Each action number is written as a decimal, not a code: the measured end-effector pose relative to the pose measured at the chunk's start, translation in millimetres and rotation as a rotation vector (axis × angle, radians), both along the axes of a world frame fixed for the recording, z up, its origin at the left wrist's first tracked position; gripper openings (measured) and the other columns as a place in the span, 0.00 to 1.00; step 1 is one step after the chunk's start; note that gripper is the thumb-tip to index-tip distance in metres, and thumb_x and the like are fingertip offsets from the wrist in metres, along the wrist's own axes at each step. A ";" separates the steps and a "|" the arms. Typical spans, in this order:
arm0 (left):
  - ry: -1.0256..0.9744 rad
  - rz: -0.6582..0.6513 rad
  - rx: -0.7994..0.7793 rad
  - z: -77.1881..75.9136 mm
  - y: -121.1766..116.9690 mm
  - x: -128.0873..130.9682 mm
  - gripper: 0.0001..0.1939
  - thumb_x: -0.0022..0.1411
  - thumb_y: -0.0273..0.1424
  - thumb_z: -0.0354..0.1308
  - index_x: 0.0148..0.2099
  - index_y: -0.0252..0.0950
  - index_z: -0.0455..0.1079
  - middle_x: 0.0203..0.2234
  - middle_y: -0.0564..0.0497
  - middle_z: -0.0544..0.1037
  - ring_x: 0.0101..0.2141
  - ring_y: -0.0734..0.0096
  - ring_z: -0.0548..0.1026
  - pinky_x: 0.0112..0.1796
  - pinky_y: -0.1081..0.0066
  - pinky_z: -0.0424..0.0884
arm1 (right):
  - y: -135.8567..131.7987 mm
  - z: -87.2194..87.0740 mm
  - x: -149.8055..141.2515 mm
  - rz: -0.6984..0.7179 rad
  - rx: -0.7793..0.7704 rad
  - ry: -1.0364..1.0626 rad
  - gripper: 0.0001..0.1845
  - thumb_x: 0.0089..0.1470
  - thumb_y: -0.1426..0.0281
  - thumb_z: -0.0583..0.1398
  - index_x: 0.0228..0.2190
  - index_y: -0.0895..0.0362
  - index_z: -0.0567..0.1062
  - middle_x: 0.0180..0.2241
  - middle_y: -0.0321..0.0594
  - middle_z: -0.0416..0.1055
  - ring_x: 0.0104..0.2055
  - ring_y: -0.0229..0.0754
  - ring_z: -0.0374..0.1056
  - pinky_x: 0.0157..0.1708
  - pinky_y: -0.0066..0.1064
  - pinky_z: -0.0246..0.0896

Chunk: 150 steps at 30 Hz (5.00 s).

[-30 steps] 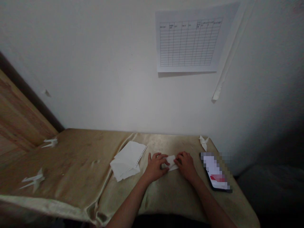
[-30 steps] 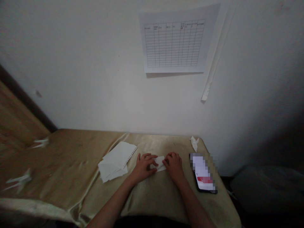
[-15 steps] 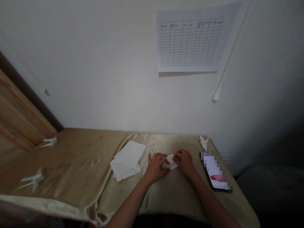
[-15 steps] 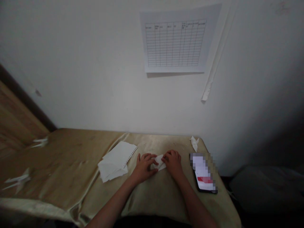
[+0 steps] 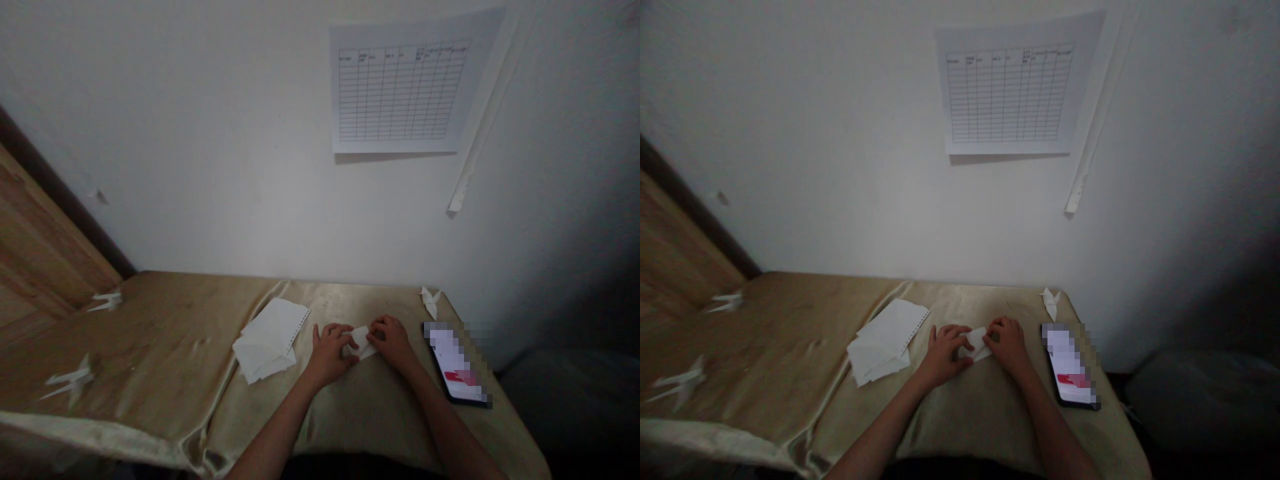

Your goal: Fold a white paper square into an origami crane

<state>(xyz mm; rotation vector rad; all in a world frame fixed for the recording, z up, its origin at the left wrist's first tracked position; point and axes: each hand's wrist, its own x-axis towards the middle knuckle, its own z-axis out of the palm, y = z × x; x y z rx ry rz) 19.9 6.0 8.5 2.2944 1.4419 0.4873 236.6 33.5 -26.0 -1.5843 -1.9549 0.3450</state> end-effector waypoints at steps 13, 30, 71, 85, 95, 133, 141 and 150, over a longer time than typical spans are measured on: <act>-0.017 0.011 -0.015 2.8 0.3 1.1 0.12 0.54 0.36 0.68 0.43 0.50 0.76 0.59 0.56 0.72 0.62 0.51 0.61 0.62 0.30 0.32 | -1.3 -0.1 -5.1 -0.049 0.013 -0.053 0.05 0.53 0.65 0.64 0.29 0.52 0.80 0.42 0.41 0.74 0.48 0.48 0.66 0.53 0.41 0.56; 0.009 0.026 0.027 0.8 -1.3 3.2 0.18 0.55 0.40 0.70 0.49 0.60 0.76 0.59 0.55 0.71 0.62 0.52 0.61 0.62 0.32 0.33 | -9.3 7.2 -21.8 -0.190 0.006 -0.199 0.06 0.58 0.64 0.62 0.36 0.51 0.79 0.48 0.43 0.73 0.55 0.53 0.61 0.59 0.55 0.42; 0.099 0.145 0.127 -8.9 3.3 11.8 0.20 0.55 0.44 0.69 0.51 0.64 0.75 0.64 0.57 0.65 0.63 0.51 0.59 0.63 0.35 0.39 | -4.0 15.5 -26.2 -0.176 -0.035 -0.284 0.08 0.60 0.64 0.60 0.39 0.51 0.77 0.51 0.44 0.70 0.58 0.54 0.59 0.60 0.57 0.43; 0.166 0.153 0.080 -0.5 0.6 11.2 0.24 0.58 0.48 0.65 0.57 0.66 0.70 0.69 0.53 0.57 0.66 0.44 0.54 0.62 0.30 0.36 | 0.5 4.5 -18.2 -0.202 -0.007 -0.153 0.11 0.61 0.64 0.57 0.37 0.52 0.79 0.48 0.43 0.73 0.54 0.50 0.62 0.61 0.49 0.41; 0.161 0.158 0.088 -4.6 2.0 10.8 0.23 0.58 0.50 0.64 0.56 0.65 0.71 0.68 0.53 0.58 0.66 0.45 0.54 0.62 0.31 0.35 | -5.1 7.6 -17.0 -0.175 0.001 -0.116 0.09 0.59 0.65 0.60 0.36 0.51 0.80 0.47 0.41 0.74 0.54 0.48 0.63 0.61 0.46 0.41; 0.155 0.150 0.080 -2.3 -0.1 10.0 0.23 0.59 0.50 0.63 0.58 0.65 0.70 0.68 0.53 0.59 0.67 0.43 0.53 0.62 0.31 0.35 | -13.5 14.8 -10.8 -0.061 -0.022 -0.234 0.11 0.58 0.62 0.59 0.42 0.49 0.76 0.52 0.42 0.70 0.60 0.52 0.58 0.64 0.61 0.33; 0.149 0.158 0.107 -6.4 1.5 10.3 0.23 0.59 0.51 0.63 0.57 0.65 0.71 0.68 0.51 0.59 0.66 0.45 0.54 0.62 0.31 0.36 | -16.8 18.7 -8.7 -0.033 -0.070 -0.214 0.16 0.56 0.59 0.61 0.46 0.50 0.75 0.55 0.44 0.69 0.62 0.54 0.57 0.64 0.60 0.34; 0.166 0.147 0.114 -8.7 2.4 8.9 0.21 0.62 0.51 0.60 0.58 0.65 0.70 0.68 0.52 0.58 0.66 0.47 0.54 0.62 0.31 0.37 | -21.1 24.0 -8.8 -0.020 -0.094 -0.206 0.22 0.53 0.55 0.63 0.48 0.50 0.74 0.56 0.46 0.67 0.62 0.55 0.57 0.64 0.57 0.37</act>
